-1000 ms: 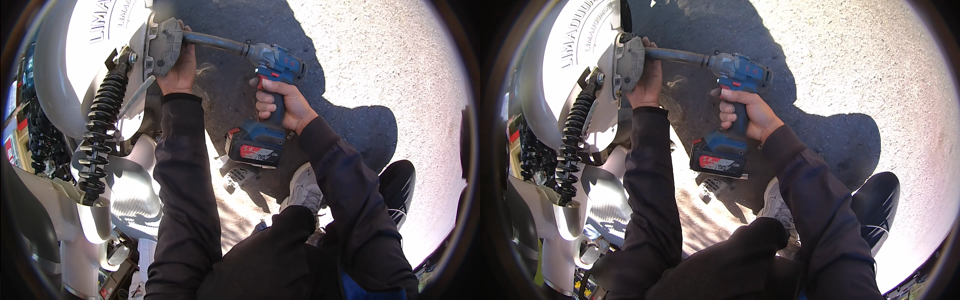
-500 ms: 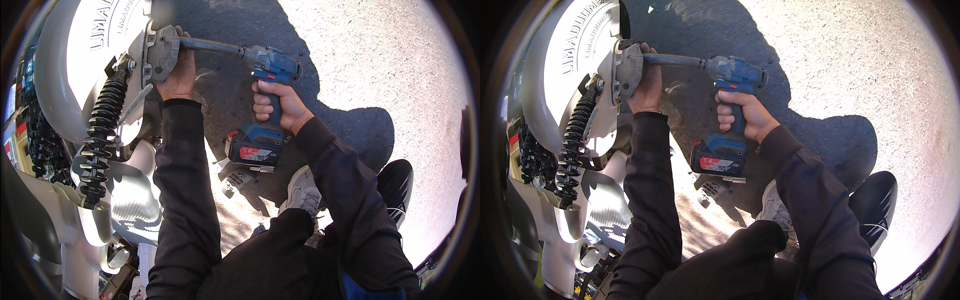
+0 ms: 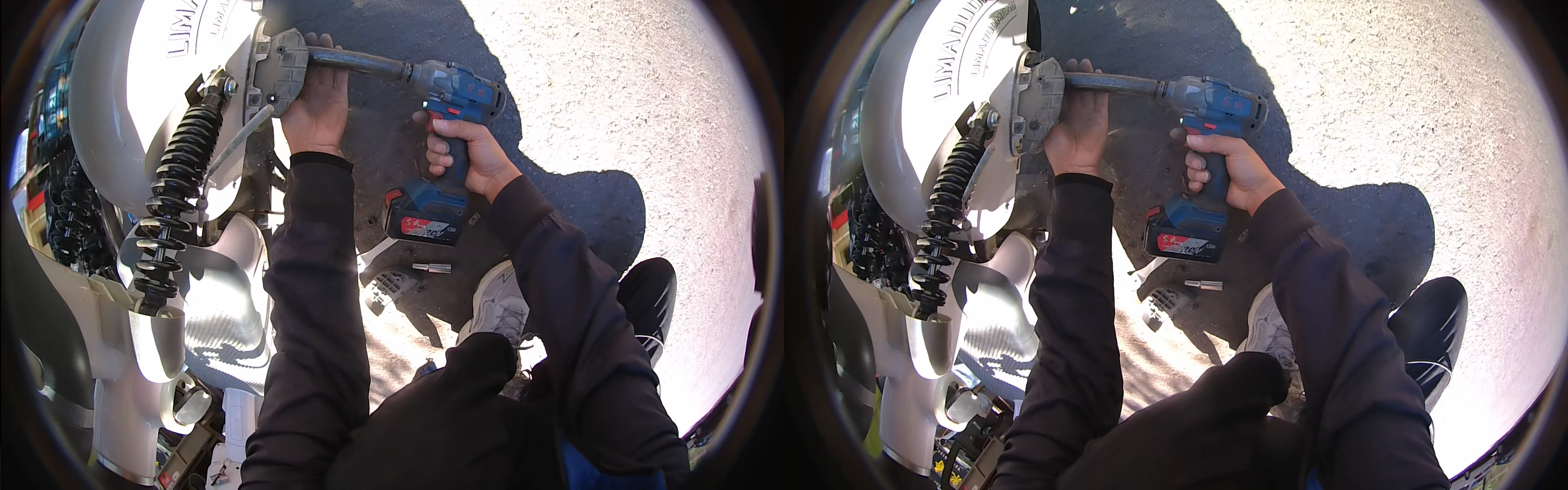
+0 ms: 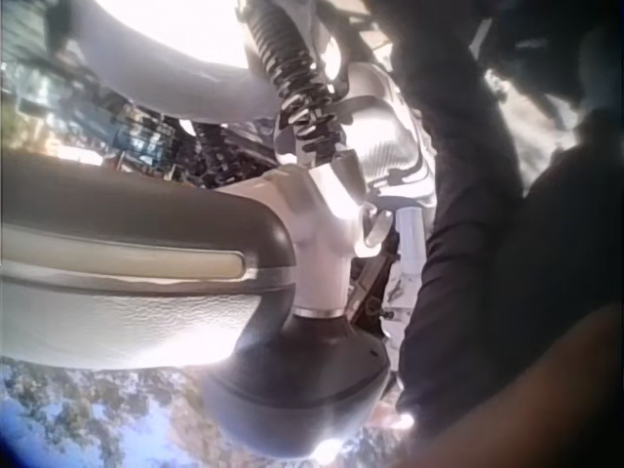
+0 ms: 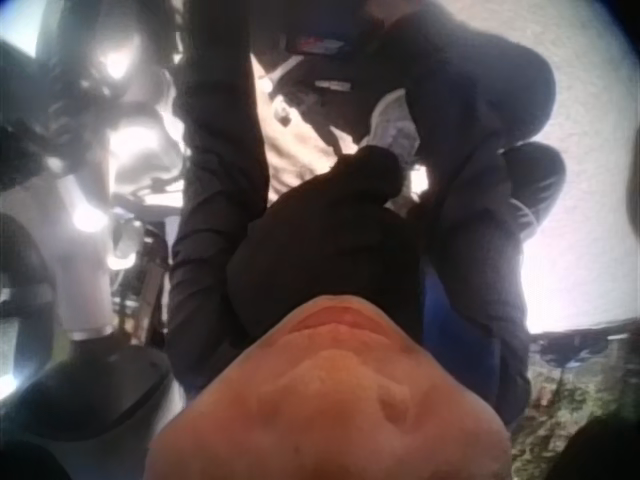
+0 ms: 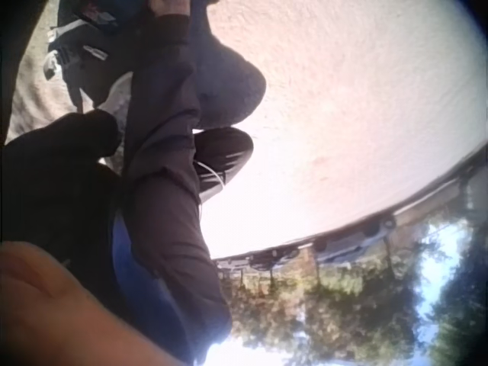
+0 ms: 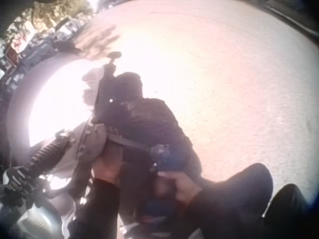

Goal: The person uses a cordless impact driver to remove and reinstall screws on the rear fender and footrest of a white scooter. They then attach a small plastic cover and connect a brake cable by hand, securing it to the rear brake assembly.

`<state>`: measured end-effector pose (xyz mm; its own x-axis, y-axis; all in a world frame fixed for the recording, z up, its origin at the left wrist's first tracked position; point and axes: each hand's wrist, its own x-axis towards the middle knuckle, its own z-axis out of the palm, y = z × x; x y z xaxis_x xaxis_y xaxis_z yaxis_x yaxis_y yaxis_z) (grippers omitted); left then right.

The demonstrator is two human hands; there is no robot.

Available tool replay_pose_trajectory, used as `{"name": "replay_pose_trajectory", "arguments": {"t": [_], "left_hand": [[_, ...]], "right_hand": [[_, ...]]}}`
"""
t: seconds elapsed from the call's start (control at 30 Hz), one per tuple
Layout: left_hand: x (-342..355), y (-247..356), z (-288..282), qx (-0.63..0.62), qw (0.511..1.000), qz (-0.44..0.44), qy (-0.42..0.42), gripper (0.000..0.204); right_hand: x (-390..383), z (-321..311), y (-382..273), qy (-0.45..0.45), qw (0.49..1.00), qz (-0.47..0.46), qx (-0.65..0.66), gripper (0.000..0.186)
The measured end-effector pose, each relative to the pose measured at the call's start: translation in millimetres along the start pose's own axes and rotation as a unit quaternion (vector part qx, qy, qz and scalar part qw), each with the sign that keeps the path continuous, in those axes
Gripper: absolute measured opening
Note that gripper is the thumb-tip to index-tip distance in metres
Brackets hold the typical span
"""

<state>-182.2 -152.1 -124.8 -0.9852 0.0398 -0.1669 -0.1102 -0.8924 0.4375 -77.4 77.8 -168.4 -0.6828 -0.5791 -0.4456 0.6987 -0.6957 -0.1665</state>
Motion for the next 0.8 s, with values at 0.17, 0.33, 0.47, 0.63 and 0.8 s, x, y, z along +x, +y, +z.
{"name": "replay_pose_trajectory", "arguments": {"t": [0.17, 0.33, 0.47, 0.63, 0.8], "left_hand": [[-58.3, -40.5, 17.9, 0.099, 0.979, -0.078, 0.160, 0.049], [-163.6, -38.8, 36.0, 0.279, 0.934, -0.035, 0.221, 0.041], [-243.2, -10.8, 25.7, 0.421, 0.871, 0.038, 0.252, 0.035], [-327.2, -10.1, -10.8, 0.581, 0.734, 0.011, 0.351, 0.036], [-379.3, -18.1, -42.3, 0.702, 0.630, -0.026, 0.331, 0.045]], "right_hand": [[-1.7, -1.9, -2.2, -0.003, 1.000, 0.008, 0.029, 0.043], [-8.2, -0.3, -5.1, -0.014, 1.000, -0.007, 0.006, 0.045], [-10.0, -0.4, -4.0, -0.019, 1.000, -0.023, 0.002, 0.038], [-27.5, -9.4, 8.2, 0.028, 0.998, -0.055, 0.024, 0.034], [-88.7, -17.0, 10.5, 0.027, 0.992, -0.104, 0.073, 0.042]]}}
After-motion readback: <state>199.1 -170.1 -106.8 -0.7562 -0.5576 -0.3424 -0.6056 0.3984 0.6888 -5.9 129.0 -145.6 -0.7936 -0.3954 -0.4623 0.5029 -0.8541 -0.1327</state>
